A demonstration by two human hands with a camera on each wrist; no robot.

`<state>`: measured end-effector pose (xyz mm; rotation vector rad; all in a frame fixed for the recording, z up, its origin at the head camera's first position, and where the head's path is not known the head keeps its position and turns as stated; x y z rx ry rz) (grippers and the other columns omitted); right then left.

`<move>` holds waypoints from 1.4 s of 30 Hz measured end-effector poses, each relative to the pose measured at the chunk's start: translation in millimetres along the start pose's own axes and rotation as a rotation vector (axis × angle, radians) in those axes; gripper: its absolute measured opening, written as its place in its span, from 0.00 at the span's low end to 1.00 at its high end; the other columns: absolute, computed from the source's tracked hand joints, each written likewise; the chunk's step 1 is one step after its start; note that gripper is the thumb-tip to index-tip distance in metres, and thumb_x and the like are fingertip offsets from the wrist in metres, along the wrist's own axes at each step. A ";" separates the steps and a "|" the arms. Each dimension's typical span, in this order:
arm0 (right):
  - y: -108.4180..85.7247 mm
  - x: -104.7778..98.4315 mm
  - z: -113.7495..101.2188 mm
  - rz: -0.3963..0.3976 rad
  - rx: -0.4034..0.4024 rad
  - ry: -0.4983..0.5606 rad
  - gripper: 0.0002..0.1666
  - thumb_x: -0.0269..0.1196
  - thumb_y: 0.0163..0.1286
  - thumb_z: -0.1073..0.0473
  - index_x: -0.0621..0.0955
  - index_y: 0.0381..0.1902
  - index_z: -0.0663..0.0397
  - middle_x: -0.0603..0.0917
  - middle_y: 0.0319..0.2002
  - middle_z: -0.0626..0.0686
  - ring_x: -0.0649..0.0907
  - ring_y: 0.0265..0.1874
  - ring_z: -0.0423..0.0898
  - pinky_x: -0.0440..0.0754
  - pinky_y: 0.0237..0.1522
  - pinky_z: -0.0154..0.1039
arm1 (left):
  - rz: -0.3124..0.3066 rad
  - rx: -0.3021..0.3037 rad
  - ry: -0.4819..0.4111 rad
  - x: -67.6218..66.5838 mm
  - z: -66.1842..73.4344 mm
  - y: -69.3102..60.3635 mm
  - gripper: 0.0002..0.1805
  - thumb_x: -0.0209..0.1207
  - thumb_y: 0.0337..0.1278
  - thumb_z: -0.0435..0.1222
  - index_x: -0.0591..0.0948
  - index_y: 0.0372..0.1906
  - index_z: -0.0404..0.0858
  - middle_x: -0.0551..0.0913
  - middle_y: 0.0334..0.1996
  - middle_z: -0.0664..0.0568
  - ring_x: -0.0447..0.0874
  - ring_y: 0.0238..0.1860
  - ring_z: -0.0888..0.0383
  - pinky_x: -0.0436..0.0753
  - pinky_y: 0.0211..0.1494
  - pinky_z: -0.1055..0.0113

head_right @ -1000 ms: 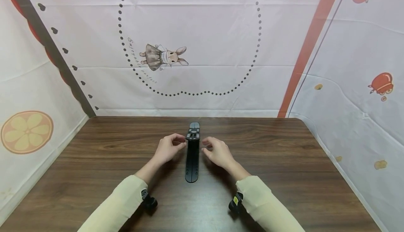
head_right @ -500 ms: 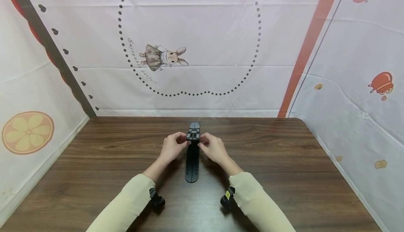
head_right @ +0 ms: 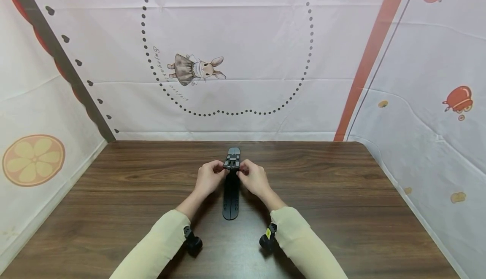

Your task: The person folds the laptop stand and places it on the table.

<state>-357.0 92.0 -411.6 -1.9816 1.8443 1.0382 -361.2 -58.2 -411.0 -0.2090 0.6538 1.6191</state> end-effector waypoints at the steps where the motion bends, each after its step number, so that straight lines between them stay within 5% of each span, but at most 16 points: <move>1: 0.4 0.3 0.8 0.003 0.009 0.000 0.06 0.63 0.60 0.65 0.77 0.33 0.50 0.85 0.32 0.50 0.85 0.35 0.47 0.81 0.38 0.43 | 0.000 0.003 -0.003 0.1 0.1 -0.1 0.02 0.66 0.47 0.33 0.83 0.28 0.40 0.85 0.25 0.54 0.80 0.27 0.62 0.77 0.32 0.68; 23: 4.0 0.6 -3.2 0.008 -0.012 -0.028 0.04 0.61 0.61 0.64 0.76 0.31 0.51 0.83 0.28 0.49 0.79 0.25 0.40 0.75 0.26 0.35 | 0.019 0.027 -0.015 1.0 -0.7 1.1 0.02 0.65 0.48 0.33 0.83 0.28 0.39 0.85 0.25 0.54 0.79 0.26 0.63 0.78 0.32 0.71; 42: 11.2 -6.0 -6.8 0.093 -0.057 -0.012 0.04 0.61 0.61 0.65 0.77 0.35 0.52 0.84 0.30 0.49 0.83 0.32 0.44 0.80 0.38 0.43 | 0.057 0.038 -0.043 -2.2 4.1 8.4 0.02 0.64 0.50 0.34 0.83 0.29 0.39 0.83 0.24 0.54 0.76 0.26 0.62 0.76 0.31 0.70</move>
Point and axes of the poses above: each hand's wrist, its own y-axis towards the middle knuckle, its own x-axis out of the palm, z = x × y, the point moved 10 cm from there along y, towards the middle knuckle
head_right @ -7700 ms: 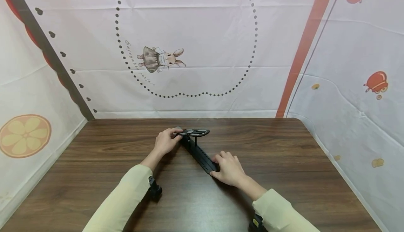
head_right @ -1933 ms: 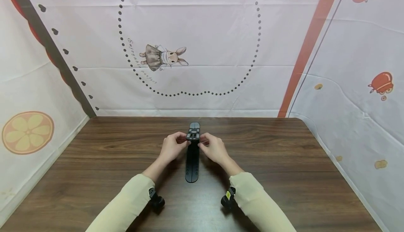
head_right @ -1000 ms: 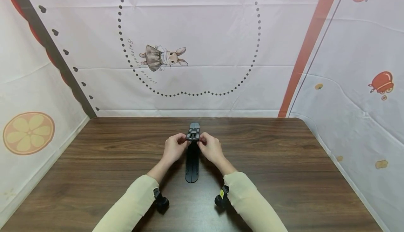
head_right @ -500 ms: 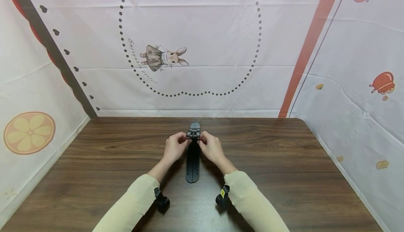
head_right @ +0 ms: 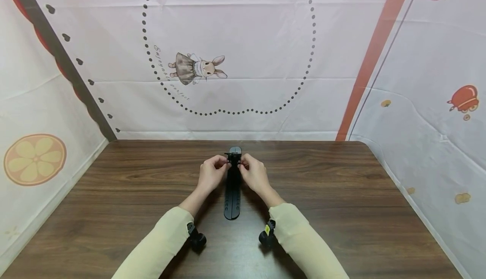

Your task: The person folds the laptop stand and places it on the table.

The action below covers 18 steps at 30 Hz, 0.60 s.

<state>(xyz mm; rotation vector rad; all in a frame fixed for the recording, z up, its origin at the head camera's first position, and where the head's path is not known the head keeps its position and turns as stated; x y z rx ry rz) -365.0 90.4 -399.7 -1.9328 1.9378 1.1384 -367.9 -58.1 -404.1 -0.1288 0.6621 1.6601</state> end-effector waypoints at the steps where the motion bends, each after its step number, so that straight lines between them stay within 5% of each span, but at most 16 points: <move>1: 0.3 0.0 0.1 0.000 0.001 -0.003 0.04 0.61 0.61 0.65 0.77 0.35 0.52 0.84 0.30 0.49 0.83 0.33 0.44 0.80 0.38 0.43 | 0.001 -0.003 -0.001 0.1 -0.6 0.3 0.03 0.64 0.50 0.34 0.83 0.29 0.39 0.83 0.24 0.54 0.77 0.26 0.62 0.76 0.30 0.70; 18: 9.1 -1.6 0.7 0.023 -0.005 -0.071 0.03 0.61 0.62 0.63 0.79 0.35 0.53 0.86 0.33 0.52 0.85 0.34 0.47 0.81 0.37 0.45 | 0.023 -0.013 -0.024 0.1 -4.4 7.1 0.02 0.65 0.49 0.34 0.83 0.28 0.40 0.85 0.27 0.52 0.79 0.29 0.60 0.77 0.34 0.67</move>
Point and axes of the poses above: each hand's wrist, its own y-axis towards the middle knuckle, its own x-axis out of the palm, z = x × y, the point moved 10 cm from there along y, towards the middle knuckle
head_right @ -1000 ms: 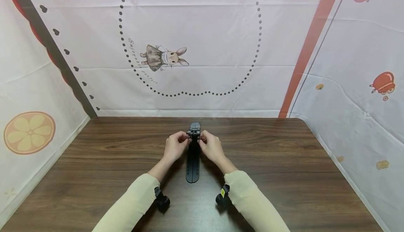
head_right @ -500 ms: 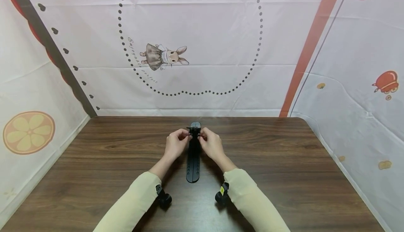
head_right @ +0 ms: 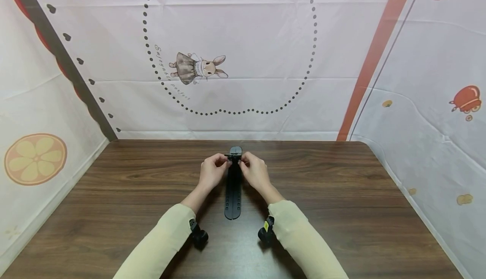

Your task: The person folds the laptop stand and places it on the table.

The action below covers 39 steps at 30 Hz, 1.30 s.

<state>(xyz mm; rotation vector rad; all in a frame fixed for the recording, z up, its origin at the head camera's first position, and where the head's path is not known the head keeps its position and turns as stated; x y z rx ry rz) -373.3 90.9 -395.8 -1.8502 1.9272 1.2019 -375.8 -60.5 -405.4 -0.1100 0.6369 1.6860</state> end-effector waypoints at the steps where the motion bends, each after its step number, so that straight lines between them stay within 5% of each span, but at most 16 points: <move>1: 0.3 -0.1 0.2 -0.001 0.003 -0.003 0.03 0.61 0.62 0.63 0.79 0.35 0.53 0.86 0.33 0.52 0.85 0.35 0.47 0.81 0.37 0.46 | 0.001 0.001 0.000 0.0 -0.1 0.4 0.02 0.65 0.49 0.34 0.83 0.28 0.40 0.85 0.27 0.51 0.80 0.29 0.60 0.78 0.34 0.67; 19: 4.1 -6.9 -5.2 0.035 -0.037 -0.067 0.02 0.63 0.61 0.62 0.79 0.32 0.53 0.86 0.33 0.52 0.85 0.33 0.46 0.82 0.37 0.45 | -0.001 -0.032 0.008 -1.1 -0.5 5.4 0.03 0.65 0.48 0.35 0.84 0.30 0.41 0.86 0.30 0.52 0.85 0.33 0.58 0.81 0.35 0.67; 39: 6.0 -12.4 -3.5 0.110 0.058 -0.093 0.05 0.65 0.58 0.60 0.80 0.33 0.51 0.86 0.31 0.51 0.85 0.31 0.45 0.80 0.37 0.46 | 0.029 -0.044 0.055 -6.1 3.0 10.5 0.07 0.66 0.46 0.35 0.81 0.32 0.42 0.85 0.31 0.54 0.84 0.31 0.60 0.81 0.34 0.67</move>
Point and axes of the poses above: each hand's wrist, its own y-axis towards the middle knuckle, its own x-axis out of the palm, z = x × y, the point moved 10 cm from there along y, towards the middle knuckle
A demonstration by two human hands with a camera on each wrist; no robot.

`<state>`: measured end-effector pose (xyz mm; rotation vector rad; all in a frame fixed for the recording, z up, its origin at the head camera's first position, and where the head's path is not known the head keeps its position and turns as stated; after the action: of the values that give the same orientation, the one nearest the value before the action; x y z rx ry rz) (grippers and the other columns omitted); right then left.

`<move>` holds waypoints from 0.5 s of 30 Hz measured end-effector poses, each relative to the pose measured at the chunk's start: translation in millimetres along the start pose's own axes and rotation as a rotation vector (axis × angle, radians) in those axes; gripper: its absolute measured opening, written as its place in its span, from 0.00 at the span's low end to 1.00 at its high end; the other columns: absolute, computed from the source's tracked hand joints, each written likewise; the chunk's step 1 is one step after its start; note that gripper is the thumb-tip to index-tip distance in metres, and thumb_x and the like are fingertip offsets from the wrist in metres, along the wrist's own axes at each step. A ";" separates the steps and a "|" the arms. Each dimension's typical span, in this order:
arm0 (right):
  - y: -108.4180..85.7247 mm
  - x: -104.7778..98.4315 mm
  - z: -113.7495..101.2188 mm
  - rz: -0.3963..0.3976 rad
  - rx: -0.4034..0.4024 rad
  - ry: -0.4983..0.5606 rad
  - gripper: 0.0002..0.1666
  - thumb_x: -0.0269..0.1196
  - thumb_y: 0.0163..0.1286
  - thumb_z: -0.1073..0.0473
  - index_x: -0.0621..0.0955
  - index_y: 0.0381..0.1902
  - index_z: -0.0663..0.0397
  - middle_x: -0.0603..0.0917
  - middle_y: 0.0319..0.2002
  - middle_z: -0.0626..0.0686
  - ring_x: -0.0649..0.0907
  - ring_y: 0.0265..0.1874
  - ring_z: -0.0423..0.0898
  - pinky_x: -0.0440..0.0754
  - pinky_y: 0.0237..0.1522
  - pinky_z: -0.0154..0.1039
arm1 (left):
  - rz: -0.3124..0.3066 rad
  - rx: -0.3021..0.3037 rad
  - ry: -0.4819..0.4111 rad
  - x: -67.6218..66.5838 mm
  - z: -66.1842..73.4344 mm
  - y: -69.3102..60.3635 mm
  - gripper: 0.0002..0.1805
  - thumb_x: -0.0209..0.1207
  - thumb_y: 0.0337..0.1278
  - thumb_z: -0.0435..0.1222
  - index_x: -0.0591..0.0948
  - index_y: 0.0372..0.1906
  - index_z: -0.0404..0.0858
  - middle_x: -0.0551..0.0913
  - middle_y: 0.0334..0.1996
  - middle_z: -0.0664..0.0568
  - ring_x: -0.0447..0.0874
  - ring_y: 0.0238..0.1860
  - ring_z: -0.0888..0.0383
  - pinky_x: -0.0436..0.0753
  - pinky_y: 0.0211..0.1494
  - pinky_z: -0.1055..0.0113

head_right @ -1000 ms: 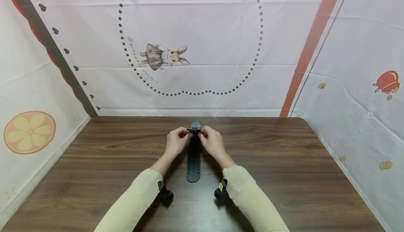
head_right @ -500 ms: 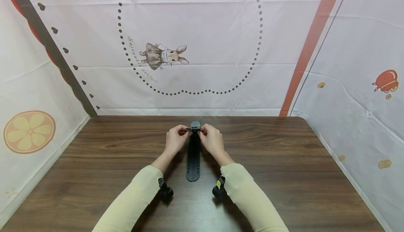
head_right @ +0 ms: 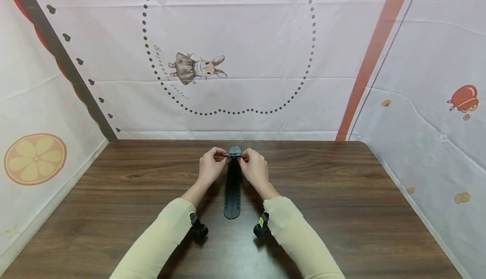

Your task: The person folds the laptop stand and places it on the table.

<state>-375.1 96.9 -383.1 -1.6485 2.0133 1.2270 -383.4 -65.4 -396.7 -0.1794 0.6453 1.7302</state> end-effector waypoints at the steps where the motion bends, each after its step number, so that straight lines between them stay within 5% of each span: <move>1: 0.3 -0.7 -0.6 0.007 -0.002 -0.001 0.05 0.65 0.58 0.60 0.80 0.33 0.52 0.86 0.30 0.51 0.85 0.31 0.45 0.80 0.37 0.47 | -0.001 0.005 0.000 -0.4 1.4 0.2 0.07 0.67 0.46 0.35 0.81 0.32 0.42 0.85 0.32 0.54 0.84 0.32 0.60 0.81 0.34 0.67; 15: 5.5 -1.8 -2.6 -0.023 0.025 0.044 0.10 0.64 0.57 0.62 0.81 0.39 0.50 0.85 0.37 0.48 0.85 0.36 0.42 0.79 0.41 0.45 | -0.043 0.029 -0.010 -1.4 8.3 1.0 0.06 0.65 0.48 0.34 0.83 0.34 0.43 0.85 0.33 0.53 0.84 0.34 0.58 0.81 0.35 0.66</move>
<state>-378.7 96.2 -377.9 -1.6957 2.0215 1.1630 -382.1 -62.5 -388.8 -0.1634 0.6546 1.6787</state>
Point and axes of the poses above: each hand's wrist, its own y-axis towards the middle knuckle, its own x-axis out of the palm, z = x × y, the point moved 10 cm from there along y, towards the middle knuckle
